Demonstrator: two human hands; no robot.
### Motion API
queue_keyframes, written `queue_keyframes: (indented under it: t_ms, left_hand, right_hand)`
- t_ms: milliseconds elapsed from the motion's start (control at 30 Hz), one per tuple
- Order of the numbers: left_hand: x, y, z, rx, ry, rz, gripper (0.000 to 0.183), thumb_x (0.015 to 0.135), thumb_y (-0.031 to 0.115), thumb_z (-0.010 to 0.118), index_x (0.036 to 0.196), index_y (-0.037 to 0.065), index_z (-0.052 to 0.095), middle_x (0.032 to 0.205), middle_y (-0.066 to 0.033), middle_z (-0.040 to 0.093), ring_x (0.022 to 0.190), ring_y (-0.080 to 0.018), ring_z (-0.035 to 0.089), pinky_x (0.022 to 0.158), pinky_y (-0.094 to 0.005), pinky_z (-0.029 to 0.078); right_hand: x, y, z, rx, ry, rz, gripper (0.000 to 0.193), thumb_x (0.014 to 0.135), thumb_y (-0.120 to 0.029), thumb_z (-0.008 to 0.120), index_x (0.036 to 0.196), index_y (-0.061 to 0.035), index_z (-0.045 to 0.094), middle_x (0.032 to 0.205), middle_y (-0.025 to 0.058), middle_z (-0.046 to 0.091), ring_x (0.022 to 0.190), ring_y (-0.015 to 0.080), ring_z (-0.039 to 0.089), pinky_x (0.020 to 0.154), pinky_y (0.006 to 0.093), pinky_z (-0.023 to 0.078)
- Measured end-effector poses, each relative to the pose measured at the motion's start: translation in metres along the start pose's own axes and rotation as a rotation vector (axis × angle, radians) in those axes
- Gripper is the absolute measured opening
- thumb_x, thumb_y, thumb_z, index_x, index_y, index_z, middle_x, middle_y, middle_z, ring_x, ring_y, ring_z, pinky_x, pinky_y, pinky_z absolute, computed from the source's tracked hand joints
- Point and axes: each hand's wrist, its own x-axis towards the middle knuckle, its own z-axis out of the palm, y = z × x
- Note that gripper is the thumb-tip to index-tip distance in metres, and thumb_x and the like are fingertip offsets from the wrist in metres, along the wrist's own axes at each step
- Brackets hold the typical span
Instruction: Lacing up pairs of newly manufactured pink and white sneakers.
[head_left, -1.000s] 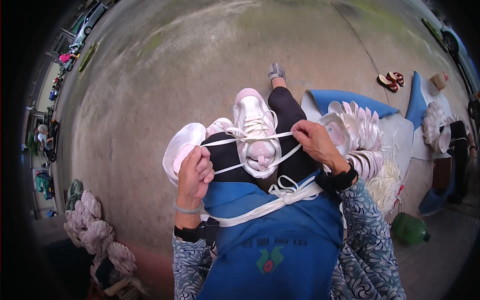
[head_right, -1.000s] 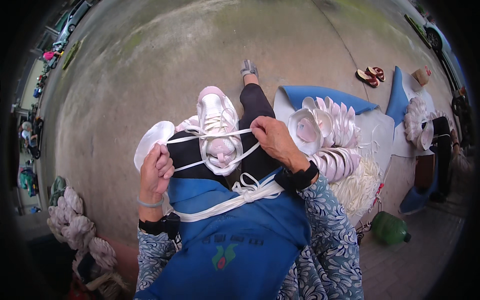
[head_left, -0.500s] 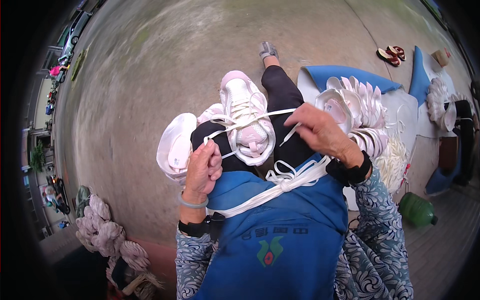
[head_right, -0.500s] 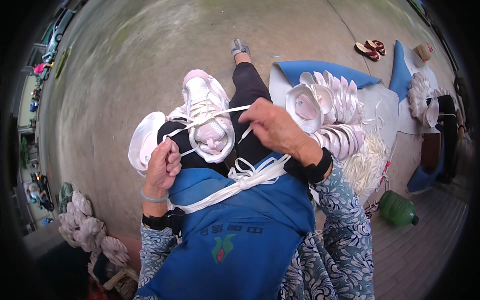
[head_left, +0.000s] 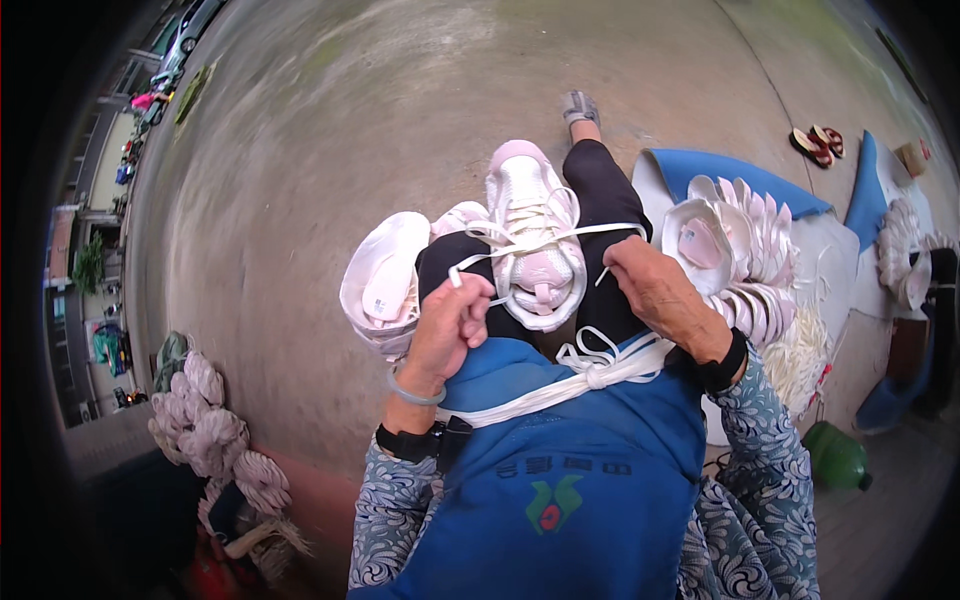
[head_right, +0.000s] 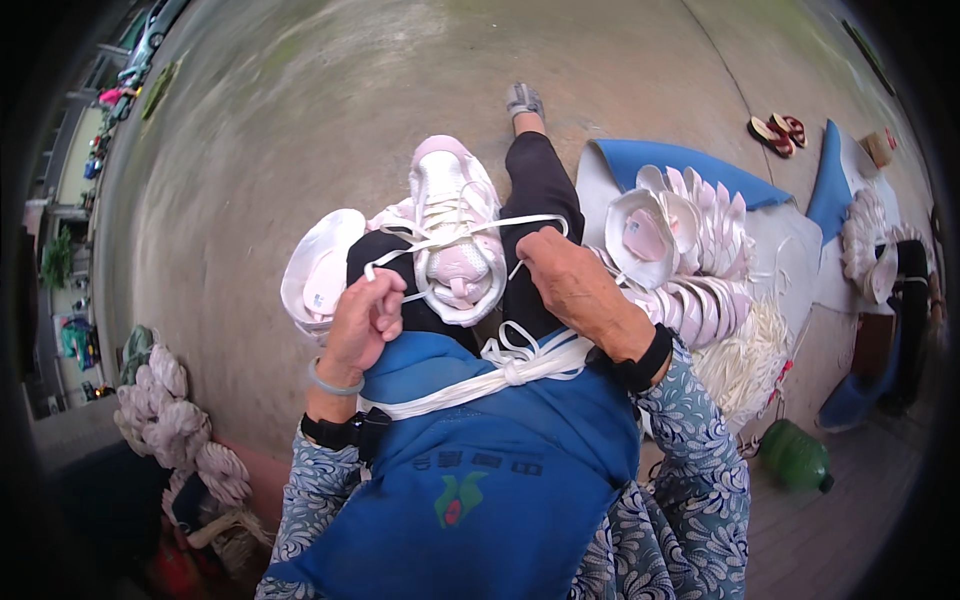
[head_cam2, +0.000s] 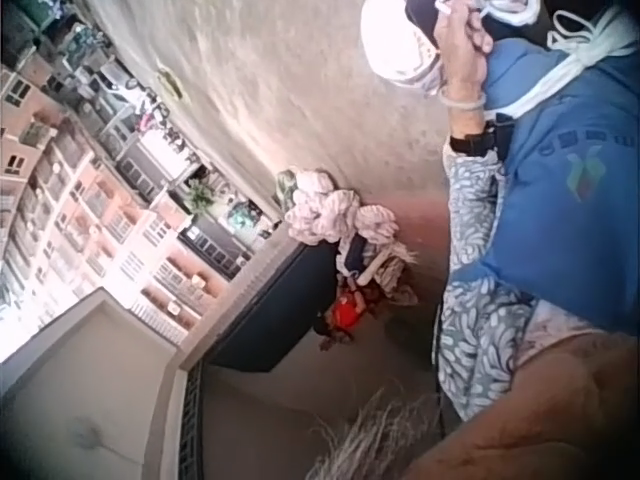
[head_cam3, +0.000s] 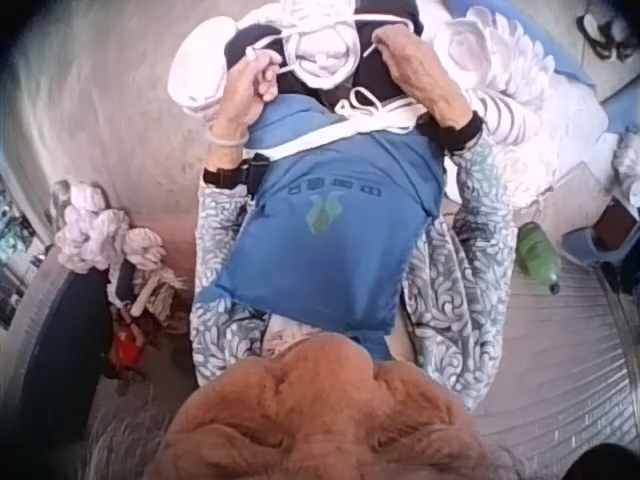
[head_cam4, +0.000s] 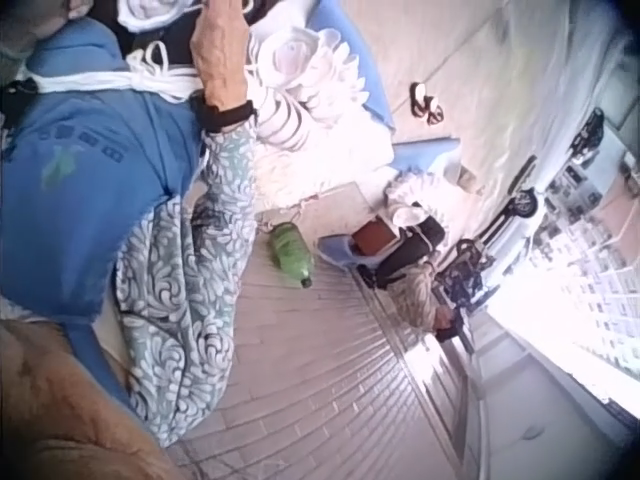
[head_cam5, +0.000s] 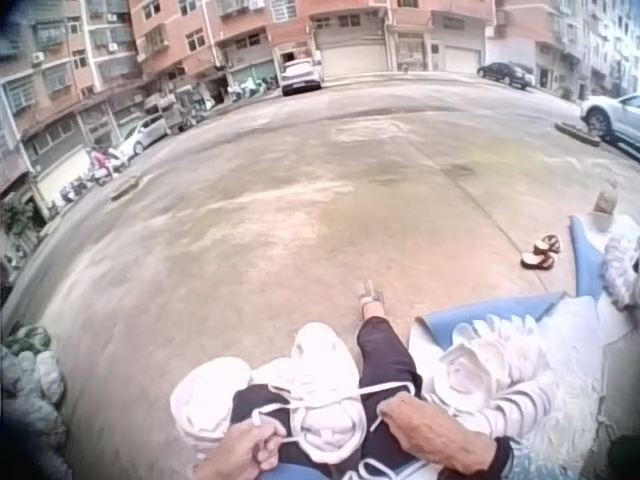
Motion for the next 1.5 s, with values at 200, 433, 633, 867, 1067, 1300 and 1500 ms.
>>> queue_keyframes:
  t_ms: [200,433,633,867,1067,1300,1500]
  left_hand:
    - [0.001,0.003,0.032,0.324,-0.106,-0.09,0.023,0.097,0.018,0.052,0.104,-0.001,0.064,0.065,0.0038,0.047,0.052,-0.0023,0.038,0.044,-0.0187,0.031]
    - [0.031,-0.008,0.051,0.648,-0.1,0.148,0.03,0.094,0.013,0.051,0.117,-0.004,0.059,0.068,0.0031,0.053,0.058,-0.0035,0.047,0.053,-0.0202,0.038]
    - [0.041,-0.013,0.053,0.728,-0.104,0.192,0.032,0.093,0.012,0.051,0.12,-0.004,0.059,0.071,0.0026,0.055,0.059,-0.0034,0.048,0.054,-0.0201,0.04]
    - [0.04,-0.017,0.053,0.641,-0.088,0.134,0.036,0.091,0.017,0.05,0.119,-0.003,0.061,0.08,-0.0092,0.065,0.069,-0.013,0.058,0.069,-0.0293,0.049]
    - [0.041,-0.014,0.053,0.746,-0.053,0.2,0.034,0.09,0.017,0.05,0.116,-0.003,0.062,0.086,-0.0136,0.066,0.077,-0.0161,0.061,0.075,-0.0296,0.049]
    - [0.051,-0.023,0.048,0.657,-0.089,0.204,0.03,0.093,0.011,0.051,0.117,-0.003,0.061,0.082,0.0007,0.059,0.067,-0.0033,0.049,0.058,-0.0191,0.043]
    - [0.048,-0.022,0.055,0.62,-0.06,0.193,0.024,0.093,0.01,0.05,0.111,-0.002,0.06,0.084,0.0,0.06,0.069,-0.0037,0.052,0.06,-0.0196,0.045]
  right_hand:
    - [0.021,-0.002,0.008,0.039,0.098,-0.001,0.008,0.086,-0.008,0.06,0.09,-0.0015,0.061,0.086,0.0163,0.057,0.081,0.0359,0.059,0.072,0.0422,0.047]
    - [0.03,-0.01,0.012,0.071,0.09,0.083,0.007,0.086,-0.01,0.06,0.09,-0.0038,0.061,0.085,0.0149,0.056,0.079,0.0354,0.059,0.071,0.0421,0.047]
    - [0.033,-0.005,0.011,0.026,0.095,0.047,0.006,0.088,-0.01,0.057,0.089,-0.0039,0.058,0.084,0.0151,0.054,0.078,0.0361,0.058,0.069,0.0436,0.047]
    - [0.042,-0.006,0.008,-0.076,0.028,-0.028,0.005,0.086,-0.006,0.054,0.084,-0.0017,0.053,0.082,0.0166,0.051,0.075,0.0375,0.057,0.065,0.0455,0.046]
    - [0.044,-0.016,0.005,-0.198,-0.023,-0.022,0.004,0.083,-0.003,0.053,0.086,-0.0002,0.054,0.085,0.0175,0.053,0.074,0.0381,0.059,0.064,0.046,0.049]
    - [0.05,-0.03,-0.001,-0.308,-0.083,-0.045,0.006,0.08,-0.003,0.054,0.083,0.0012,0.058,0.086,0.0178,0.058,0.075,0.0378,0.063,0.067,0.0447,0.051]
    - [0.056,-0.002,-0.007,0.19,-0.2,0.26,0.014,0.086,-0.011,0.056,0.085,0.0014,0.061,0.078,0.0172,0.059,0.07,0.0332,0.058,0.062,0.035,0.048]
